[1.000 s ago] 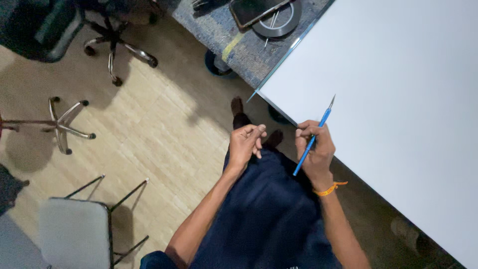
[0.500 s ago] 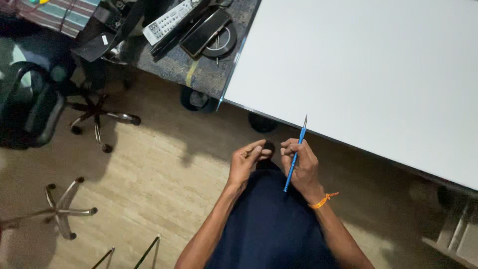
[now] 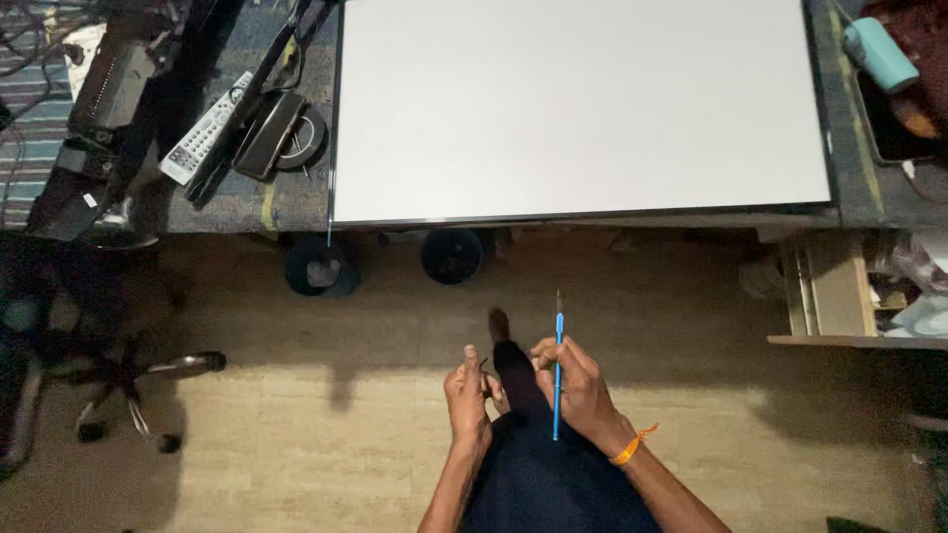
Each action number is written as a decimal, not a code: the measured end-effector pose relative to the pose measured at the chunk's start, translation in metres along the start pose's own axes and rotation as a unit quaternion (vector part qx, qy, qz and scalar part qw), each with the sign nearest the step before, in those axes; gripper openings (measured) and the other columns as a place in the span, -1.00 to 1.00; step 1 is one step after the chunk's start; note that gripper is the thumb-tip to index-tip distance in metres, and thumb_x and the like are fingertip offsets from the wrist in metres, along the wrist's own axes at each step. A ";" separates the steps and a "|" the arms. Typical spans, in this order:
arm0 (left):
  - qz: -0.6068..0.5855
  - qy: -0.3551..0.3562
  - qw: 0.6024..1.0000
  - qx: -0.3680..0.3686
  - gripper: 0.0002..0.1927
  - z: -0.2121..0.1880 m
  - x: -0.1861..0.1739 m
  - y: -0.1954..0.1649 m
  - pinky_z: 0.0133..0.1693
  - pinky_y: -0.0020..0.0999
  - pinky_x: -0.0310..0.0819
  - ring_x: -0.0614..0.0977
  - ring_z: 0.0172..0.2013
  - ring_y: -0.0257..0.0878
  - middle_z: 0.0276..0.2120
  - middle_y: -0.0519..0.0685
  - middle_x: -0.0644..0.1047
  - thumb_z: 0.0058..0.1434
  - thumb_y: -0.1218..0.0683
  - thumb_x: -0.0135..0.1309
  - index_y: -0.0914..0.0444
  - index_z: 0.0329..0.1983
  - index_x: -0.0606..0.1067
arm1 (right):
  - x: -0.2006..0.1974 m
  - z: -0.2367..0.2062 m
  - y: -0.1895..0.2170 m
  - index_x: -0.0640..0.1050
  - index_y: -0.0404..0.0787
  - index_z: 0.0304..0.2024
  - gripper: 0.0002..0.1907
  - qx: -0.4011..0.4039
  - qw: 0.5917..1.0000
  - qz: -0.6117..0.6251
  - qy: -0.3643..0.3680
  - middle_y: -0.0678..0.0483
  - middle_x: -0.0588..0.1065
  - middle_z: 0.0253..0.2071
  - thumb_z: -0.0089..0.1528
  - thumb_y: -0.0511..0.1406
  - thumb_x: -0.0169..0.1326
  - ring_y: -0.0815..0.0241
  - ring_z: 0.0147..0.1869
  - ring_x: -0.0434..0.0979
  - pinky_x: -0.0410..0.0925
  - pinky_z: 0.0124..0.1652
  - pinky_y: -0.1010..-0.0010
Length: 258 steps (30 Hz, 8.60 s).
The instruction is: The person works on the edge of a white display panel at a repair bench, holding a small blue pen-style tool while manipulating a small component near the panel edge. They then take a roll of black tape and press tape along the panel's edge, working around the frame, before opening a drawer and reaching toward a shelf.
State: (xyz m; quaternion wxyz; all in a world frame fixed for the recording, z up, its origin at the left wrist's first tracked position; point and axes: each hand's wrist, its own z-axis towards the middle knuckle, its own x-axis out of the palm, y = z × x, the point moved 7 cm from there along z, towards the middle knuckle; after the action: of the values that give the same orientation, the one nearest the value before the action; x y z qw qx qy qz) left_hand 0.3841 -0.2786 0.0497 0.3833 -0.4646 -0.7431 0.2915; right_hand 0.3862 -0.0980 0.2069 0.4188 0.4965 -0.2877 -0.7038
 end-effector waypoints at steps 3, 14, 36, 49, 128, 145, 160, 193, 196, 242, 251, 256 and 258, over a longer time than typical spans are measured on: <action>0.004 0.012 1.000 -0.016 -0.60 0.002 -0.003 0.008 -0.58 -0.41 0.34 0.46 -0.66 -0.29 -0.64 -0.02 0.44 0.38 -0.03 0.15 0.32 -0.50 0.45 | -0.002 -0.018 -0.001 0.42 -0.31 -0.22 -0.81 0.021 1.000 0.009 -0.012 -0.05 0.52 -0.17 0.16 -0.55 0.11 0.18 -0.22 0.64 0.55 -0.27 0.40; -0.048 0.140 0.989 0.003 -0.50 0.033 0.025 -0.005 0.25 -0.18 0.46 0.53 0.25 0.02 0.24 0.29 0.44 0.36 0.16 -0.04 0.52 0.30 0.27 | -0.030 -0.039 -0.026 0.40 -0.30 -0.26 -0.84 0.042 0.996 0.011 -0.077 -0.06 0.52 -0.15 0.18 -0.54 0.09 0.15 -0.17 0.65 0.54 -0.22 0.39; -0.021 -0.100 0.991 0.087 -0.83 0.186 -0.007 0.003 -0.37 -0.32 0.66 0.66 -0.47 -0.24 -0.42 0.01 0.57 0.31 0.14 0.16 0.38 -0.25 0.51 | -0.048 -0.023 -0.100 0.39 -0.28 -0.20 -0.82 0.058 0.994 -0.065 -0.073 -0.09 0.54 -0.11 0.27 -0.53 0.13 0.22 -0.21 0.56 0.45 -0.27 0.41; -0.103 -0.150 0.983 0.015 -0.75 0.294 0.002 -0.001 -0.19 -0.23 0.50 0.56 -0.26 -0.15 -0.20 0.05 0.58 0.41 0.11 0.00 0.39 0.00 0.50 | -0.099 -0.005 -0.118 0.37 -0.29 -0.17 -0.83 0.055 0.974 -0.190 -0.108 -0.15 0.52 -0.08 0.35 -0.52 0.11 0.16 -0.11 0.57 0.46 -0.33 0.42; 0.065 0.332 0.941 -0.029 -0.67 0.046 0.526 0.223 -0.17 -0.41 0.60 0.66 -0.19 -0.33 -0.18 -0.04 0.65 0.47 0.00 0.01 0.34 0.06 0.58 | -0.383 -0.050 -0.385 0.41 -0.29 0.08 -0.78 0.178 0.828 0.452 -0.280 -0.16 0.53 0.08 0.41 -0.45 0.11 0.06 0.07 0.62 0.52 0.12 0.25; 0.066 0.304 0.950 -0.003 -0.71 0.047 0.531 0.207 -0.18 -0.48 0.55 0.64 -0.25 -0.39 -0.24 -0.08 0.66 0.47 0.03 0.03 0.33 0.04 0.61 | -0.383 -0.014 -0.351 0.29 -0.38 0.00 -0.83 0.099 0.935 0.235 -0.248 -0.21 0.53 -0.04 0.45 -0.50 0.02 0.04 0.06 0.66 0.60 0.09 0.25; 0.074 0.287 0.955 0.011 -0.72 0.050 0.529 0.208 -0.17 -0.49 0.53 0.64 -0.24 -0.40 -0.23 -0.08 0.66 0.46 0.05 0.04 0.35 0.01 0.61 | -0.381 -0.008 -0.349 0.29 -0.39 0.01 -0.83 0.088 0.943 0.221 -0.233 -0.22 0.52 -0.04 0.46 -0.50 0.02 0.00 0.10 0.66 0.59 0.09 0.19; 0.048 0.291 0.955 -0.013 -0.72 0.057 0.529 0.210 -0.23 -0.43 0.61 0.64 -0.22 -0.35 -0.19 -0.05 0.64 0.46 0.05 0.04 0.35 0.03 0.59 | -0.373 -0.012 -0.375 0.25 -0.31 0.05 -0.76 0.144 0.893 0.322 -0.279 -0.15 0.51 -0.10 0.47 -0.44 0.05 0.02 0.01 0.66 0.63 0.03 0.13; 0.052 0.291 0.955 -0.004 -0.72 0.057 0.529 0.208 -0.24 -0.43 0.62 0.64 -0.22 -0.35 -0.19 -0.04 0.64 0.46 0.06 0.04 0.35 0.04 0.59 | -0.372 -0.011 -0.377 0.27 -0.32 0.03 -0.79 0.156 0.885 0.332 -0.285 -0.16 0.52 -0.11 0.47 -0.44 0.04 0.02 -0.01 0.68 0.62 0.02 0.17; 0.050 0.297 0.953 -0.031 -0.72 0.059 0.529 0.198 -0.17 -0.42 0.60 0.66 -0.20 -0.32 -0.20 -0.02 0.64 0.48 0.06 0.00 0.36 0.04 0.58 | -0.375 -0.008 -0.384 0.42 -0.34 0.11 -0.78 0.159 0.860 0.378 -0.303 -0.11 0.52 -0.29 0.57 -0.27 -0.04 0.15 -0.23 0.60 0.53 -0.09 0.33; 0.069 0.287 0.955 0.003 -0.72 0.068 0.525 0.200 -0.21 -0.45 0.54 0.60 -0.28 -0.38 -0.26 -0.07 0.62 0.47 0.06 0.06 0.39 0.00 0.60 | -0.365 0.019 -0.369 0.39 -0.27 0.11 -0.60 0.223 0.951 0.120 -0.177 0.09 0.41 0.00 0.32 -0.39 0.28 0.36 -0.06 0.39 0.36 -0.06 0.55; 0.114 0.271 0.955 0.028 -0.72 0.071 0.527 0.197 -0.25 -0.47 0.57 0.60 -0.29 -0.43 -0.26 -0.10 0.64 0.43 0.05 0.07 0.36 -0.02 0.62 | -0.371 0.026 -0.352 0.42 -0.27 0.09 -0.61 0.168 0.971 -0.034 -0.169 0.04 0.40 0.01 0.30 -0.39 0.31 0.27 -0.01 0.41 0.36 -0.03 0.46; 0.148 0.276 0.948 0.051 -0.72 0.069 0.527 0.193 -0.27 -0.49 0.51 0.58 -0.26 -0.44 -0.24 -0.09 0.64 0.44 0.05 0.08 0.37 -0.01 0.63 | -0.375 0.021 -0.357 0.42 -0.27 0.12 -0.64 0.184 0.966 0.007 -0.180 0.03 0.43 0.03 0.34 -0.38 0.24 0.26 0.01 0.44 0.37 0.01 0.46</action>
State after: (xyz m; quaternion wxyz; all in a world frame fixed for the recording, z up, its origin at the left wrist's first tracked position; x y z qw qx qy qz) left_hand 0.2715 0.2747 0.0180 0.5490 -0.6118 -0.5150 0.2429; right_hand 0.3161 0.4022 0.0927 0.2662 0.4284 -0.4864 -0.7135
